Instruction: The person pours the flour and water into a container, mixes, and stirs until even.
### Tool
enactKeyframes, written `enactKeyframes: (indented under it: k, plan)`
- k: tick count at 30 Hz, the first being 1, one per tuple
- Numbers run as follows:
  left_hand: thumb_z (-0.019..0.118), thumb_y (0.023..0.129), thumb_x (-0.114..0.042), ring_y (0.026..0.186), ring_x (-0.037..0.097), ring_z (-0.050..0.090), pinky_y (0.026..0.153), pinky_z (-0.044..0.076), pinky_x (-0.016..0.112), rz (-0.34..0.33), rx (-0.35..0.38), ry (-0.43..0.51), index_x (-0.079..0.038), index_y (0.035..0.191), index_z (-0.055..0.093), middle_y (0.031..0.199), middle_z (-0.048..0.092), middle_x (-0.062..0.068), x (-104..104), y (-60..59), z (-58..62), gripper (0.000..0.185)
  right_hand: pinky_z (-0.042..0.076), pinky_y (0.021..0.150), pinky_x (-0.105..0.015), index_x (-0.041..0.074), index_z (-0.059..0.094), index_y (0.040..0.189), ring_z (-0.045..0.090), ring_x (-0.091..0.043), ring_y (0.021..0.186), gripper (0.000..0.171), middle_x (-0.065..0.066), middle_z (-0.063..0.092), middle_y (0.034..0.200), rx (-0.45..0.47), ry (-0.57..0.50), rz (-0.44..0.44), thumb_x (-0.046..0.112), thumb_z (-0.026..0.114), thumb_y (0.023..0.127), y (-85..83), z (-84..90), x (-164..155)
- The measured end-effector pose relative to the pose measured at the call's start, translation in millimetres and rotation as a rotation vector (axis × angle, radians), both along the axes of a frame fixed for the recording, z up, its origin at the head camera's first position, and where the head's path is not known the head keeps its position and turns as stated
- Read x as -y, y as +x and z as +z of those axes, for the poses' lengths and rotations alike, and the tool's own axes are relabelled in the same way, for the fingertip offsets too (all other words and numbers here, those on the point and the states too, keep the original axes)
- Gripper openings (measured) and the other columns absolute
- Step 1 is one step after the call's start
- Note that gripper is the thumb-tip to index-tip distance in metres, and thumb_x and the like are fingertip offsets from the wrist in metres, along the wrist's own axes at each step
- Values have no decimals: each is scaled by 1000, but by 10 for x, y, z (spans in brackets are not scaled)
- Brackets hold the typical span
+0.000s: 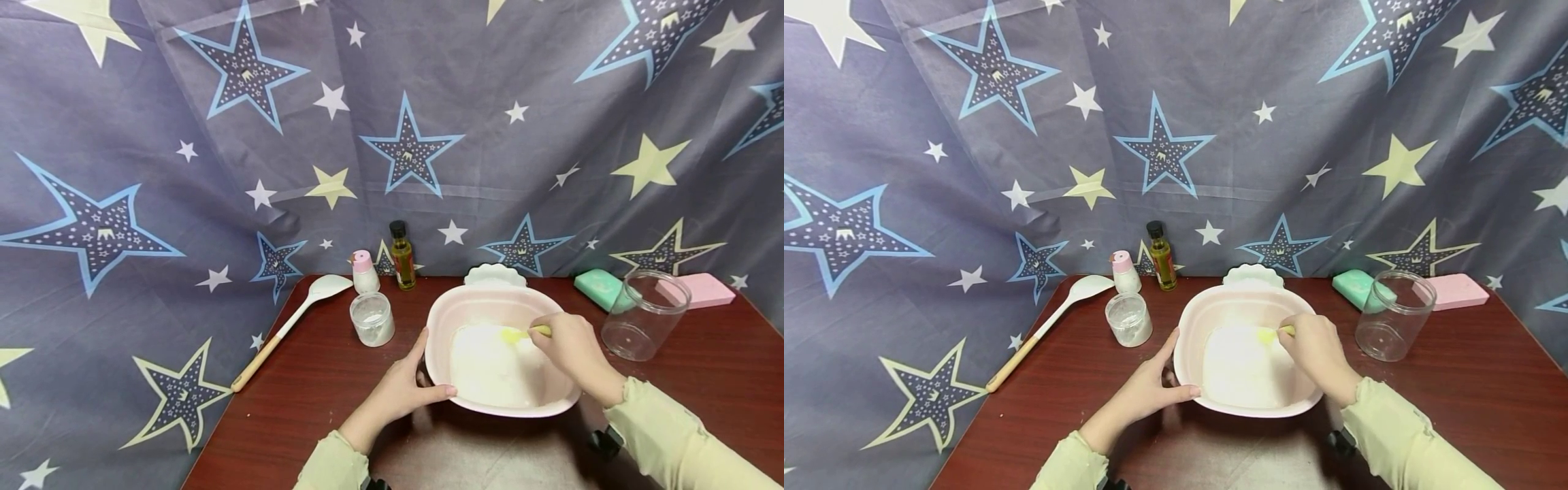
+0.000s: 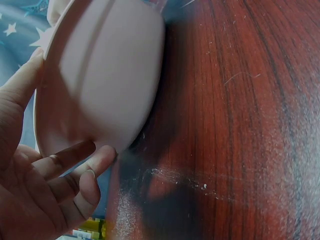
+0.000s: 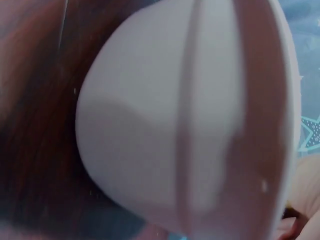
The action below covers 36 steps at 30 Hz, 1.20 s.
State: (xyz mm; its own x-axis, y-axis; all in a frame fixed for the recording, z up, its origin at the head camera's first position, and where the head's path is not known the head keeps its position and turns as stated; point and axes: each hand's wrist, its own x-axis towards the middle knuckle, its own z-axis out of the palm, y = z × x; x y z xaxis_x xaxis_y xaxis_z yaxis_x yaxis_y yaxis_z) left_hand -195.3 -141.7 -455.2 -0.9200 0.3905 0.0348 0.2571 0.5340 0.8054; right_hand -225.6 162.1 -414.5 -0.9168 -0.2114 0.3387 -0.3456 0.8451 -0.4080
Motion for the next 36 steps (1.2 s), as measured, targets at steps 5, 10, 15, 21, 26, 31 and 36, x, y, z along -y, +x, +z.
enactKeyframes:
  k: [5,10,15,21,26,31,36]
  plan:
    - [84,76,-39,55,10,57,49,44,24,-2,-5,3,-14,158,13,63,59,0,-1,0,-1,111,47,59,-43,8,75,77,60,-22,62,12,-2,70,72,24,31,-14,3,65,81,1,52,-128]
    - [82,77,-42,55,8,57,50,44,23,-2,0,-5,-14,158,12,63,60,-1,4,-13,-11,111,41,56,-35,11,73,72,49,-13,59,14,6,60,63,51,47,11,3,66,81,59,120,-219]
    - [82,77,-44,55,7,57,50,45,23,2,1,-10,-14,158,12,64,61,-1,6,-17,-8,111,32,54,-30,15,69,68,37,-12,57,16,10,34,55,68,73,44,2,65,77,133,182,-267]
    - [82,76,-44,57,11,59,51,45,24,1,-2,-11,-14,158,12,65,61,-1,7,-17,-8,112,32,52,-28,16,70,70,38,-9,56,13,13,39,53,126,81,71,5,68,76,204,234,-306]
    - [82,76,-44,58,12,59,50,45,24,-1,5,-2,-15,158,12,66,61,0,7,-17,-16,112,40,56,-30,12,76,77,46,-9,60,4,12,58,60,225,57,104,13,73,77,244,269,-309]
    - [82,76,-44,57,12,59,50,45,24,1,5,2,-15,158,12,65,61,0,5,-14,-24,111,40,55,-25,14,76,76,46,-7,58,4,15,55,55,278,9,156,16,74,77,283,247,-271]
    - [82,76,-43,59,17,61,50,45,24,-1,-6,3,-14,158,13,64,61,-2,-5,-6,-17,111,43,55,-23,14,77,77,49,-3,62,5,13,66,65,287,-61,233,18,77,79,294,168,-218]
